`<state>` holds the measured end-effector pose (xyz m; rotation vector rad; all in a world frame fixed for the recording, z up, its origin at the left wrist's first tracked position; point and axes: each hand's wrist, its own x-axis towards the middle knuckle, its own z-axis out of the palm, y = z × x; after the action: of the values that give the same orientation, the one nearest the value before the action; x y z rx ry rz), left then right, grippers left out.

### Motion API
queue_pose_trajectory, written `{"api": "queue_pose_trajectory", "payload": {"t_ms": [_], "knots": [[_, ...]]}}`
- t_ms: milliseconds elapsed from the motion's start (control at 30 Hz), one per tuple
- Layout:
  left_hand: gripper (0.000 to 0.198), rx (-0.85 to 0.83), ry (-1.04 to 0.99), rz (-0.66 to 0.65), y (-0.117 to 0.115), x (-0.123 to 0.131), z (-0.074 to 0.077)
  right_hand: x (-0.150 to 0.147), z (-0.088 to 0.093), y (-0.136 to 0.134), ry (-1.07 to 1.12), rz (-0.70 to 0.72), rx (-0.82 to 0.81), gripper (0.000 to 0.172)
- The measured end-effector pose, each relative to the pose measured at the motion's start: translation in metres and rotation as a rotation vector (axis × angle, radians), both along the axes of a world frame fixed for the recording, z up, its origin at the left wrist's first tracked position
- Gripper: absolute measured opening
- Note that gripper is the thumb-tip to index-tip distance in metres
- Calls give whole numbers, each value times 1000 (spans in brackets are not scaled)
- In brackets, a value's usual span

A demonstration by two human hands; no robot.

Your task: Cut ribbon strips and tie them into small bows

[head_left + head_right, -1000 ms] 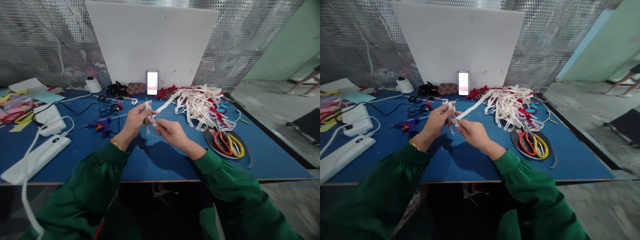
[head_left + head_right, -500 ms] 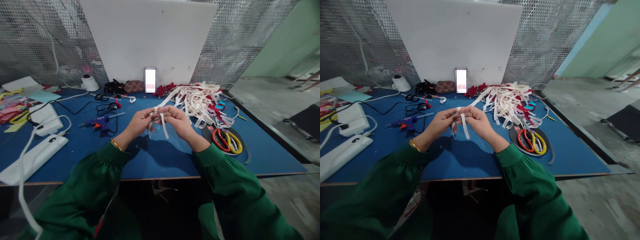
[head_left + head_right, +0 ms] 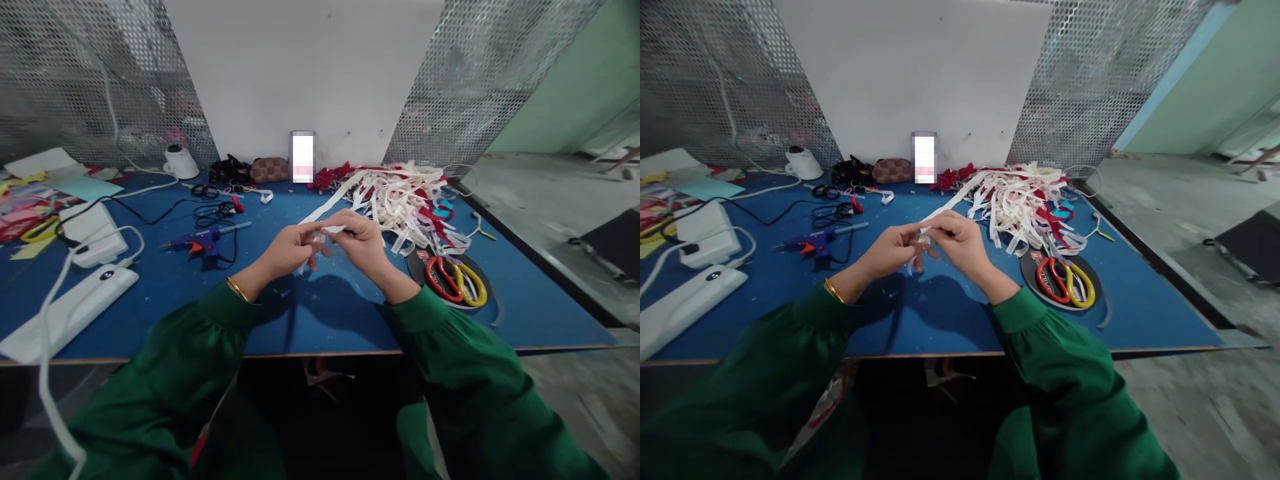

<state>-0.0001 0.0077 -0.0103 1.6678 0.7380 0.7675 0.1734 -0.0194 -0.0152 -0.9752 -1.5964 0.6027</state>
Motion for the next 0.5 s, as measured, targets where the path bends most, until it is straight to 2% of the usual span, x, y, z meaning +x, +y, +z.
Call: {"api": "queue_pose_trajectory", "payload": {"t_ms": [233,300,400,467,500], "knots": [[26,112,3,-32,-5,0,5,-11,-6,-8,-157,-158,-65,7],[25,149,32,-28,-5,-1,3,-11,-8,-7,-161,-219,-70,16],[31,189,76,-20,-6,0,-1,-12,-13,-1,-42,-262,-124,45],[36,229,105,-21,-6,1,-4,-13,-17,3,70,-214,-231,61],[35,259,121,-21,-7,2,-5,-15,-19,5,121,-169,-307,63]]}}
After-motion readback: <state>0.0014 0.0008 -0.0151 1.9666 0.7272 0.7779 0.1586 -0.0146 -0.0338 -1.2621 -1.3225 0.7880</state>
